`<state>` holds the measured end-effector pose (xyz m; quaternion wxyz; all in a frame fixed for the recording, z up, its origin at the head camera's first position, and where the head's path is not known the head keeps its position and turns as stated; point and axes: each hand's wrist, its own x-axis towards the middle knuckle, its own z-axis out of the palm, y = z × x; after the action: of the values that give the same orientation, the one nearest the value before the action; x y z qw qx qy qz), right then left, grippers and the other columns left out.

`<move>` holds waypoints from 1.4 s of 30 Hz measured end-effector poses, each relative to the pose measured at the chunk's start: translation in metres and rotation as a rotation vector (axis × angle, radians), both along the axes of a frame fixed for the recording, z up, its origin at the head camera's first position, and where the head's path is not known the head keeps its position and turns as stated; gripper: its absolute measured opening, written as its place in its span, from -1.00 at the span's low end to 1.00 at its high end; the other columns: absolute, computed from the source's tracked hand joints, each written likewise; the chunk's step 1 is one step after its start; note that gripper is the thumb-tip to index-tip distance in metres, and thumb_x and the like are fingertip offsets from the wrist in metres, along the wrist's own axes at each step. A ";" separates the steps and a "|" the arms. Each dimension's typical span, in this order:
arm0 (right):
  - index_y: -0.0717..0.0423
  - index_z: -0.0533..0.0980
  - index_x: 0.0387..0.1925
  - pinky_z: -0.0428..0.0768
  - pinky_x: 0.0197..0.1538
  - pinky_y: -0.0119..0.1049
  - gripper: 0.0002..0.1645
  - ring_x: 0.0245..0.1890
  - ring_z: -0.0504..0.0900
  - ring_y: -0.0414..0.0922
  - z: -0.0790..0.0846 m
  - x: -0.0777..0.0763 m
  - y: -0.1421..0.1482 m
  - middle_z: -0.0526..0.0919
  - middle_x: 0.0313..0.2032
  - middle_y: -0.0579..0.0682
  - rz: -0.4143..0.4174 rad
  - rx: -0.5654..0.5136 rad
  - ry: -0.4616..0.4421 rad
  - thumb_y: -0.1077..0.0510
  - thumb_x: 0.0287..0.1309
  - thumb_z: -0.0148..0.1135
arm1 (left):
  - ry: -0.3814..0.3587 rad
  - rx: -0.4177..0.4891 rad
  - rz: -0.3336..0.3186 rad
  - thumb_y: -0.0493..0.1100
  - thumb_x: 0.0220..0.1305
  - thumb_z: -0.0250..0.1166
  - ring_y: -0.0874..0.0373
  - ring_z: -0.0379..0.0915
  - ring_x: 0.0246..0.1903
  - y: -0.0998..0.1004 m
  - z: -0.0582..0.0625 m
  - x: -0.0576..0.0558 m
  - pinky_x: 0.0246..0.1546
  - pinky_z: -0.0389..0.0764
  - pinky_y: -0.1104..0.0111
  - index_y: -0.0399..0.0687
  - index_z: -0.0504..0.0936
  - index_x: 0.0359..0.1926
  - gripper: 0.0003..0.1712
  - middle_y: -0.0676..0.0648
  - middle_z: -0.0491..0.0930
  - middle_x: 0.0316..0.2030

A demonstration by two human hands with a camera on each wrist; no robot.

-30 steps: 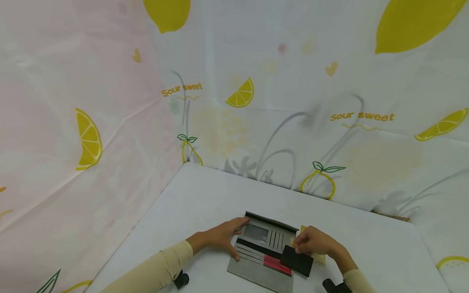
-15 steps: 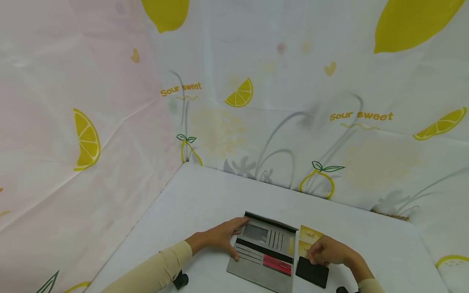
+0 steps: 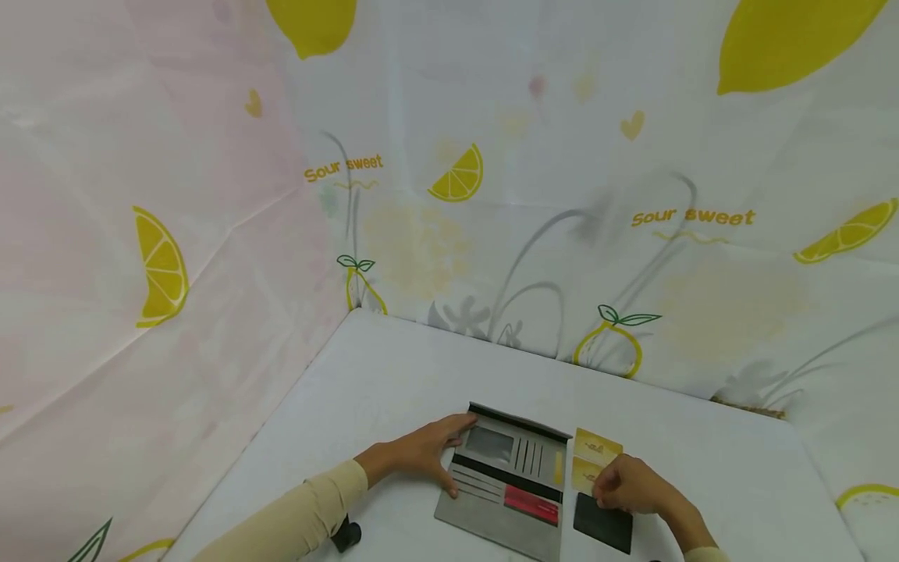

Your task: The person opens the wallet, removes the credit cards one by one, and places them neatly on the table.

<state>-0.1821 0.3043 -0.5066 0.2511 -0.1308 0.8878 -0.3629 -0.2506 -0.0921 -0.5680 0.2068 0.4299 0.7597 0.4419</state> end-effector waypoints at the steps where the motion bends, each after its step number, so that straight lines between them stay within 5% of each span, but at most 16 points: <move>1: 0.11 0.64 -0.52 0.42 -0.58 -0.44 -0.90 -0.57 0.46 -0.20 0.000 0.001 -0.001 0.60 -0.57 -0.12 -0.005 0.019 0.016 0.33 -0.03 0.41 | 0.000 0.002 -0.002 -0.09 -0.22 0.65 0.01 -0.05 0.45 0.000 0.000 0.000 0.31 0.30 0.45 -0.22 -0.17 0.52 0.45 -0.16 -0.09 0.50; 23: 0.06 0.69 -0.44 0.59 -0.43 -0.35 -0.95 -0.46 0.56 -0.18 -0.008 0.009 -0.008 0.69 -0.48 -0.14 -0.141 0.124 0.170 0.23 0.01 0.46 | 0.017 -0.002 0.006 -0.06 -0.21 0.64 0.04 -0.03 0.44 0.002 -0.003 -0.003 0.30 0.31 0.45 -0.21 -0.15 0.52 0.44 -0.14 -0.08 0.50; 31: 0.01 0.70 -0.46 0.58 -0.46 -0.39 -0.94 -0.48 0.56 -0.23 -0.007 0.010 -0.015 0.66 -0.50 -0.17 -0.263 0.158 0.260 0.21 -0.02 0.48 | 0.011 -0.008 0.009 -0.06 -0.20 0.64 0.05 -0.02 0.44 0.001 -0.002 -0.002 0.30 0.31 0.45 -0.20 -0.15 0.52 0.43 -0.14 -0.08 0.50; 42: 0.01 0.69 -0.41 0.58 -0.43 -0.40 -0.95 -0.44 0.55 -0.31 -0.006 0.000 -0.050 0.64 -0.43 -0.22 -0.061 -0.014 0.326 0.13 0.11 0.41 | 0.039 -0.001 -0.004 -0.05 -0.21 0.64 0.04 -0.04 0.45 0.001 -0.006 -0.003 0.29 0.32 0.46 -0.21 -0.14 0.52 0.43 -0.15 -0.08 0.49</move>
<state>-0.1817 0.2546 -0.5124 0.0916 -0.1629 0.9177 -0.3504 -0.2541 -0.0915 -0.5737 0.1930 0.4396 0.7631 0.4326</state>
